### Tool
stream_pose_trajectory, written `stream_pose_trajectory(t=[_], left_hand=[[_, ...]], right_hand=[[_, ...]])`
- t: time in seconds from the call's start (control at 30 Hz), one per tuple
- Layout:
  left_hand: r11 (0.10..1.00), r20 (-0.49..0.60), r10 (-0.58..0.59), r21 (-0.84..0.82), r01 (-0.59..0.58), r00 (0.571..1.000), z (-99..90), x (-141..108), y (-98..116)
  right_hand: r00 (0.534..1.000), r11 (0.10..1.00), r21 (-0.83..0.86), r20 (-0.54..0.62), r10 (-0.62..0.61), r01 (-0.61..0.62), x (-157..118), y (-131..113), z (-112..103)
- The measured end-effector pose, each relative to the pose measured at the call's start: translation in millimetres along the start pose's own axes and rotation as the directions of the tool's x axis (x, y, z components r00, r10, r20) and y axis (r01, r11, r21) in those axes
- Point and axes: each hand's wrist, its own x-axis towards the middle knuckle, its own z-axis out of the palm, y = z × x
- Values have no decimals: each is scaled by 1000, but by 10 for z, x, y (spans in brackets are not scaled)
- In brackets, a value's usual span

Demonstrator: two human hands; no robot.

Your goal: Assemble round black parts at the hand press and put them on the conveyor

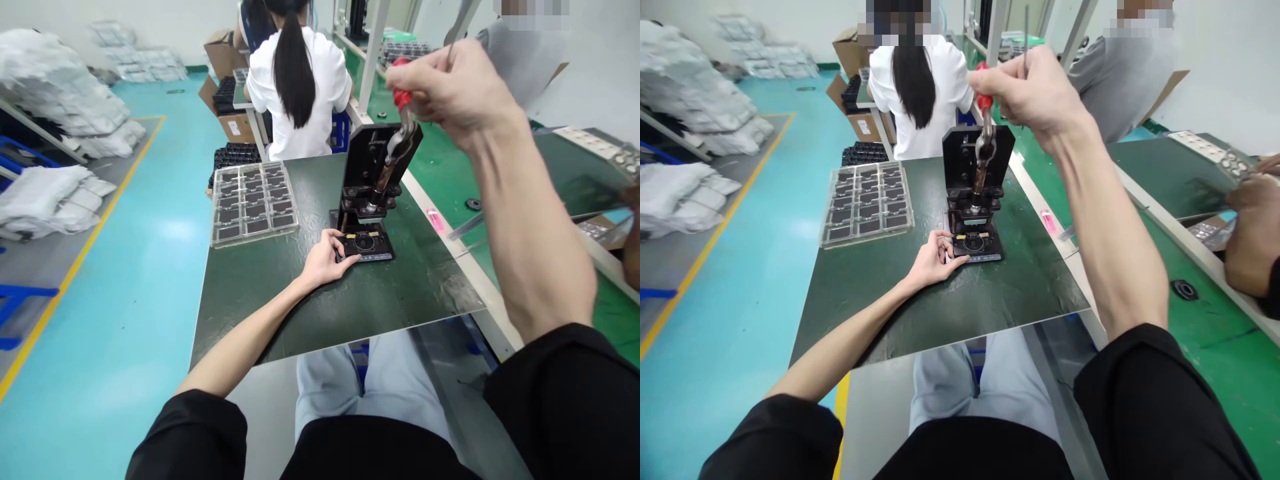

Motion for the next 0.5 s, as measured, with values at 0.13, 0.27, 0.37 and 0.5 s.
stream_pose_trajectory(t=[0.13,0.27,0.37,0.5], left_hand=[[999,-7,-22,34,22,1000,3,11,2],[999,-12,-29,37,29,1000,-4,18,10],[999,-24,-25,36,26,999,-11,22,16],[1000,-16,-14,12,14,1000,-14,25,17]], right_hand=[[904,957,-89,-312,-291,277,-662,-231,110],[881,952,-216,-375,-288,219,-1161,3,367],[900,946,-239,-325,-289,217,-1308,304,574],[912,944,-265,-304,-275,196,-1382,510,675]])
